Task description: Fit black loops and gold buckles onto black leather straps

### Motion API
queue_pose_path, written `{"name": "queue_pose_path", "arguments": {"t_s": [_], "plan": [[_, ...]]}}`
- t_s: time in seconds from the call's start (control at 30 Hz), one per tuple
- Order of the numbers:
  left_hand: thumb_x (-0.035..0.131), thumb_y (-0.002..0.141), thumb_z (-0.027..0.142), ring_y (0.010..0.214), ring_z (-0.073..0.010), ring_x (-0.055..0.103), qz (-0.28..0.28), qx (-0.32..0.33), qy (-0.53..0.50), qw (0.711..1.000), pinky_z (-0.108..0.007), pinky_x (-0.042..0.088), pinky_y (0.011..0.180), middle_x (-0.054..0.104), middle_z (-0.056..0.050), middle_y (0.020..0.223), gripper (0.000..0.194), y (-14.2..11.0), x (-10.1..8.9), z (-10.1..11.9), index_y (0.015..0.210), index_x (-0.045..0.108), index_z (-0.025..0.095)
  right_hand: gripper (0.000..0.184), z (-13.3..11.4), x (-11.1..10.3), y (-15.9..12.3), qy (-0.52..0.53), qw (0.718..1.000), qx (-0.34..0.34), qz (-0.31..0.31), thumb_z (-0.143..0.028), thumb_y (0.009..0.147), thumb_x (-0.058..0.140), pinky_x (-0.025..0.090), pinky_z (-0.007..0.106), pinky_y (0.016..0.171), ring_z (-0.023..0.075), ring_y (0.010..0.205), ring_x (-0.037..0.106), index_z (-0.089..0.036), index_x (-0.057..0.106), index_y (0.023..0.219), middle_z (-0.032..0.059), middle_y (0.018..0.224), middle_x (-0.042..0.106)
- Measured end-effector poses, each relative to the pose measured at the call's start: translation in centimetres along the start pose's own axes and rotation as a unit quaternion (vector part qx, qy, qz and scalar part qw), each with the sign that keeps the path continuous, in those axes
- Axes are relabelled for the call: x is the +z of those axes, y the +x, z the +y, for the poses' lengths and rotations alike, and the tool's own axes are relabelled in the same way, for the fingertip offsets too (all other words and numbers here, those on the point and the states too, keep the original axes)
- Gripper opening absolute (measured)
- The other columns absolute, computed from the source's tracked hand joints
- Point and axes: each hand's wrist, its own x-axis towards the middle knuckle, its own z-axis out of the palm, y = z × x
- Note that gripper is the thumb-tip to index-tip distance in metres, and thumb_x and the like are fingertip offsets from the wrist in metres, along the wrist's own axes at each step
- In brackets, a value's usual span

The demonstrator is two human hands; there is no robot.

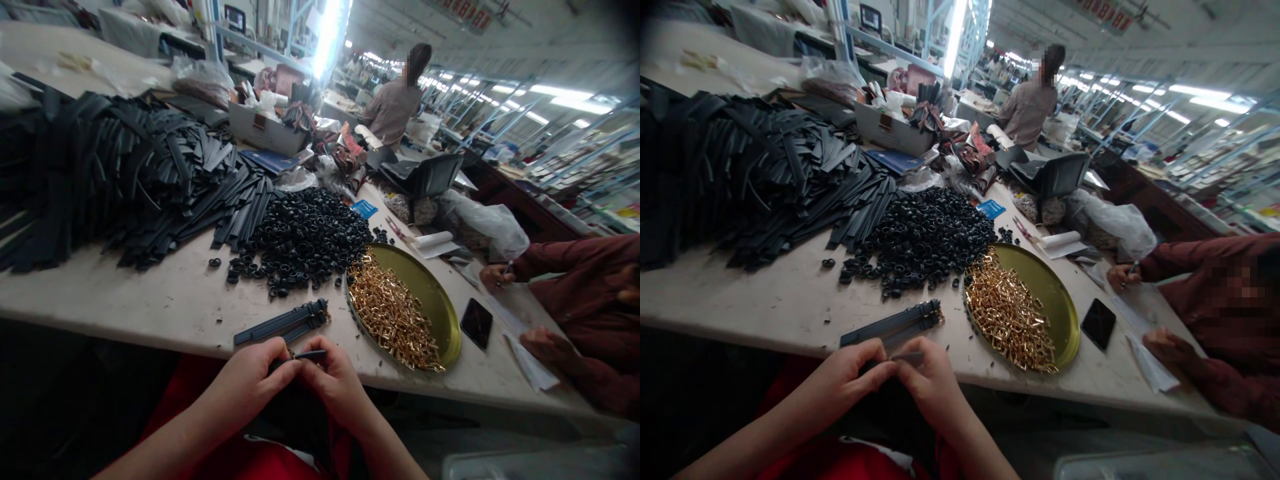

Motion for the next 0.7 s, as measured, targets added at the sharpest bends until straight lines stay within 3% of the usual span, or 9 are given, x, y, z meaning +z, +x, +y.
{"name": "queue_pose_path", "arguments": {"t_s": [0.1,0.2,0.27,0.3,0.37,0.43,0.5,0.57,0.7], "plan": [[0.051,0.076,0.042,0.057,-0.0144,0.051,0.013,-0.018,-0.032,0.999,-0.022,0.033,0.053,0.057,0.003,0.063,0.023,1.2,-0.1,-0.3,0.082,0.052,0.02,0.02,-0.7,-0.8,0.3,-0.051,0.998,-0.029,-0.024,-0.038,0.082,0.05,0.04,0.023,0.063,0.0129,0.071,0.053,-0.019,0.056,0.08,0.0006,0.076,0.058],[0.049,0.078,0.036,0.06,-0.0143,0.053,-0.003,0.007,-0.055,0.998,-0.022,0.036,0.057,0.06,0.003,0.069,0.027,2.1,-0.2,-0.1,0.101,0.053,0.022,0.029,-1.4,-3.2,1.7,-0.099,0.99,-0.052,-0.083,-0.041,0.087,0.04,0.043,0.026,0.067,0.0149,0.075,0.056,-0.019,0.059,0.087,0.0026,0.079,0.061],[0.044,0.081,0.036,0.063,-0.0145,0.053,-0.021,0.026,-0.057,0.998,-0.022,0.036,0.059,0.059,0.002,0.07,0.023,2.5,-0.3,0.1,0.093,0.058,0.022,0.033,-1.7,-5.5,3.7,-0.179,0.98,-0.082,-0.036,-0.041,0.088,0.035,0.043,0.026,0.065,0.0149,0.07,0.056,-0.019,0.06,0.086,0.0026,0.074,0.06],[0.043,0.081,0.037,0.063,-0.0146,0.052,-0.022,0.025,-0.06,0.998,-0.022,0.036,0.059,0.058,0.002,0.069,0.023,2.7,-0.4,0.1,0.088,0.059,0.022,0.031,-1.7,-6.7,5.0,-0.252,0.962,-0.103,0.027,-0.038,0.089,0.036,0.042,0.026,0.066,0.0152,0.071,0.056,-0.019,0.06,0.085,0.0033,0.075,0.06],[0.04,0.082,0.039,0.062,-0.0143,0.051,-0.009,0.005,-0.073,0.997,-0.022,0.035,0.058,0.054,0.003,0.064,0.026,3.1,-0.5,0.0,0.084,0.058,0.02,0.021,-1.5,-8.7,7.8,-0.443,0.881,-0.119,0.117,-0.031,0.086,0.044,0.04,0.028,0.072,0.0171,0.079,0.055,-0.018,0.061,0.088,0.0066,0.086,0.06],[0.038,0.083,0.041,0.058,-0.0135,0.048,0.001,-0.014,-0.089,0.996,-0.022,0.035,0.056,0.05,0.004,0.06,0.028,3.4,-0.5,-0.3,0.084,0.055,0.019,0.017,-1.2,-9.8,10.3,-0.591,0.79,-0.098,0.13,-0.029,0.082,0.051,0.039,0.029,0.072,0.0191,0.082,0.055,-0.018,0.062,0.089,0.0086,0.089,0.06],[0.038,0.083,0.043,0.056,-0.0128,0.047,0.001,-0.02,-0.099,0.995,-0.022,0.034,0.054,0.047,0.005,0.058,0.029,3.5,-0.4,-0.7,0.083,0.054,0.018,0.015,-0.8,-9.9,11.9,-0.671,0.729,-0.071,0.117,-0.027,0.08,0.054,0.038,0.029,0.069,0.0206,0.08,0.056,-0.016,0.062,0.085,0.0099,0.086,0.06],[0.039,0.083,0.043,0.056,-0.0126,0.047,0.004,-0.019,-0.103,0.994,-0.021,0.034,0.054,0.047,0.005,0.058,0.028,3.5,-0.3,-1.0,0.082,0.053,0.018,0.011,-0.4,-9.4,12.7,-0.698,0.706,-0.058,0.107,-0.019,0.081,0.052,0.038,0.029,0.067,0.0209,0.078,0.057,-0.014,0.061,0.081,0.0111,0.083,0.06],[0.041,0.082,0.042,0.056,-0.0123,0.046,0.013,-0.018,-0.108,0.994,-0.021,0.034,0.053,0.048,0.005,0.058,0.028,3.2,-0.3,-1.1,0.082,0.053,0.018,0.018,-0.2,-8.7,12.2,-0.692,0.712,-0.055,0.105,-0.005,0.08,0.044,0.038,0.028,0.065,0.0194,0.076,0.057,-0.012,0.06,0.082,0.0128,0.081,0.061]]}}
